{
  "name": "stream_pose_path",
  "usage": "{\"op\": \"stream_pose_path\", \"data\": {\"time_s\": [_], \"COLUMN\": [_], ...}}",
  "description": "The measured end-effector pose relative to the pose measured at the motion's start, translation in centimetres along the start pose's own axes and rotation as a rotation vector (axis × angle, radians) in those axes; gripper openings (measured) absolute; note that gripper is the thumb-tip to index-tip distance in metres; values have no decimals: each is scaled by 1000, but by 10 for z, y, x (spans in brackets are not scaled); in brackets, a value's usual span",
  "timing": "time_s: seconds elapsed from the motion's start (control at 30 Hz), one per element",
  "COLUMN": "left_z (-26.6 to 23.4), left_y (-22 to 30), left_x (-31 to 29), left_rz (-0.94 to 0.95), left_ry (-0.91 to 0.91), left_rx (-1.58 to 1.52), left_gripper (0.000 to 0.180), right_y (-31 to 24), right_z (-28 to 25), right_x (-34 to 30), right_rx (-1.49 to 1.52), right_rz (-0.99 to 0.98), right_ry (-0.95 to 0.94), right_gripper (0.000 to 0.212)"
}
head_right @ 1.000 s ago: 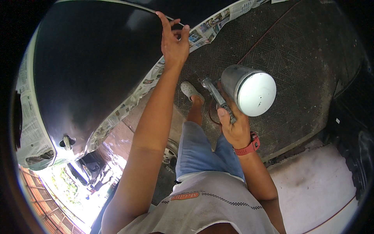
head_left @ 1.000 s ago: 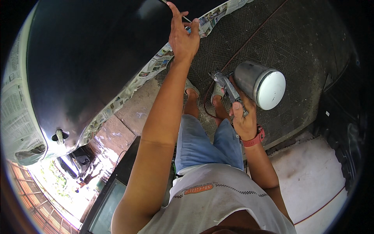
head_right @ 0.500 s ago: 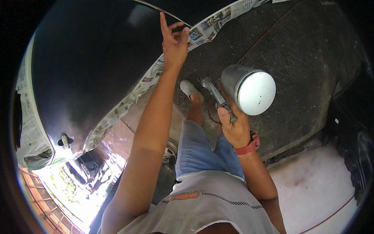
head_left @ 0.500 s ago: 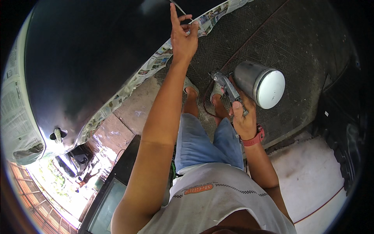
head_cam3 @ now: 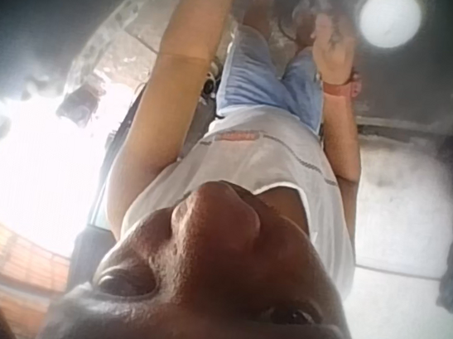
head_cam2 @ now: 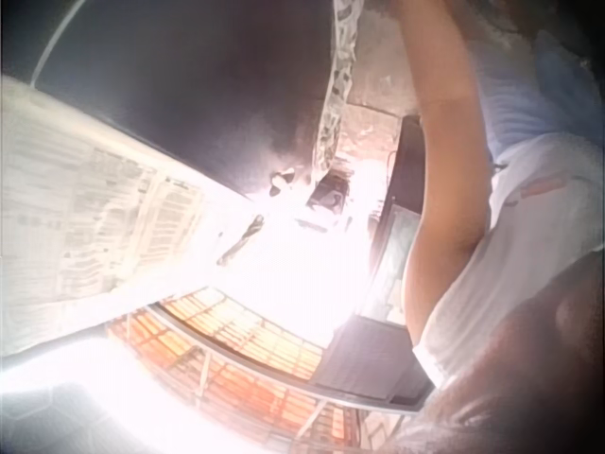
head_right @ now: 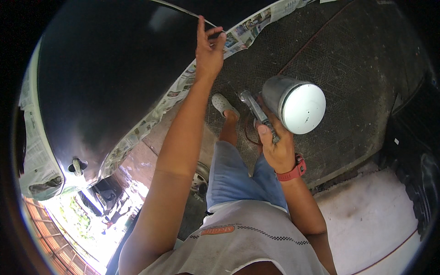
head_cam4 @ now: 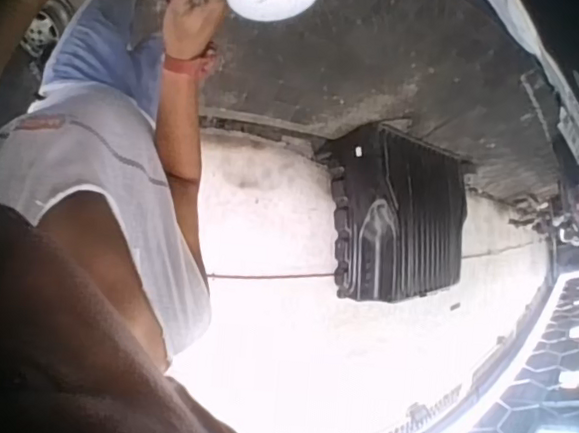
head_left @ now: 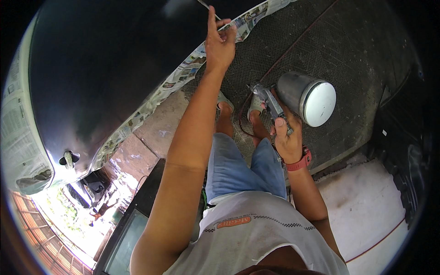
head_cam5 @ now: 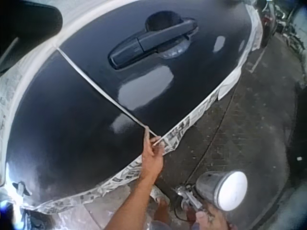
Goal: The person uses a spray gun to apply white paint to the hood of a black car. The car is partially covered with newspaper to protect surrounding areas. The person moves around the vehicle to ensure even coverage and occasionally touches the surface to check the paint application.
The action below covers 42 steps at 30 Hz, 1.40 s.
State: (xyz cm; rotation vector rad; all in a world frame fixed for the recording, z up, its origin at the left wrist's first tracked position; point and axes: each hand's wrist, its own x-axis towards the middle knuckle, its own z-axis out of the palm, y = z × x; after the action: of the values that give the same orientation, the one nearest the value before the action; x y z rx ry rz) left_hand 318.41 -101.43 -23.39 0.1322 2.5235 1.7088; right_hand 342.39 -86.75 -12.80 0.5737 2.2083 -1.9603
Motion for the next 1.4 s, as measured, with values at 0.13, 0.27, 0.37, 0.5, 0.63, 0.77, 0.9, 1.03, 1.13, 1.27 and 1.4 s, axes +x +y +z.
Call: {"op": "stream_pose_path", "data": {"time_s": [0.13, 0.27, 0.37, 0.5, 0.63, 0.77, 0.9, 1.03, 1.13, 1.27, 1.4], "left_z": [5, 5, 4, 4, 6, 7, 8, 9, 6, 0, 1], "left_y": [-18, 6, 14, 10, 12, 14, 9, 14, 29, 28, 27], "left_x": [6, 33, 47, 57, 58, 60, 65, 57, 52, 52, 56], "left_rz": [-331, -506, -490, -504, -527, -525, -547, -593, -506, -450, -449], "left_ry": [63, 193, 180, 147, 176, 147, 145, 123, 137, 97, 97], "left_rx": [-652, -1303, -1563, -1713, -1748, -1795, -1846, -1741, -1806, -1810, -1784], "left_gripper": [36, 17, 11, 10, 11, 11, 10, 12, 14, 16, 15], "right_y": [-5, -3, 5, -4, -1, -4, -5, -4, -3, 2, 1], "right_z": [0, -2, -4, 0, 0, 1, 1, 0, 0, -1, 0], "right_x": [1, 2, 5, 3, 4, 7, 10, 11, 11, 8, 10], "right_rx": [31, 31, -72, -16, -1, 11, 21, -55, -72, -60, -41], "right_rz": [15, 12, -81, -30, -19, -23, -6, -6, -18, -15, 1], "right_ry": [-9, -12, -9, 2, -11, -9, -8, -38, -31, -29, -35], "right_gripper": [54, 55, 62, 65, 66, 65, 64, 78, 77, 69, 65]}}
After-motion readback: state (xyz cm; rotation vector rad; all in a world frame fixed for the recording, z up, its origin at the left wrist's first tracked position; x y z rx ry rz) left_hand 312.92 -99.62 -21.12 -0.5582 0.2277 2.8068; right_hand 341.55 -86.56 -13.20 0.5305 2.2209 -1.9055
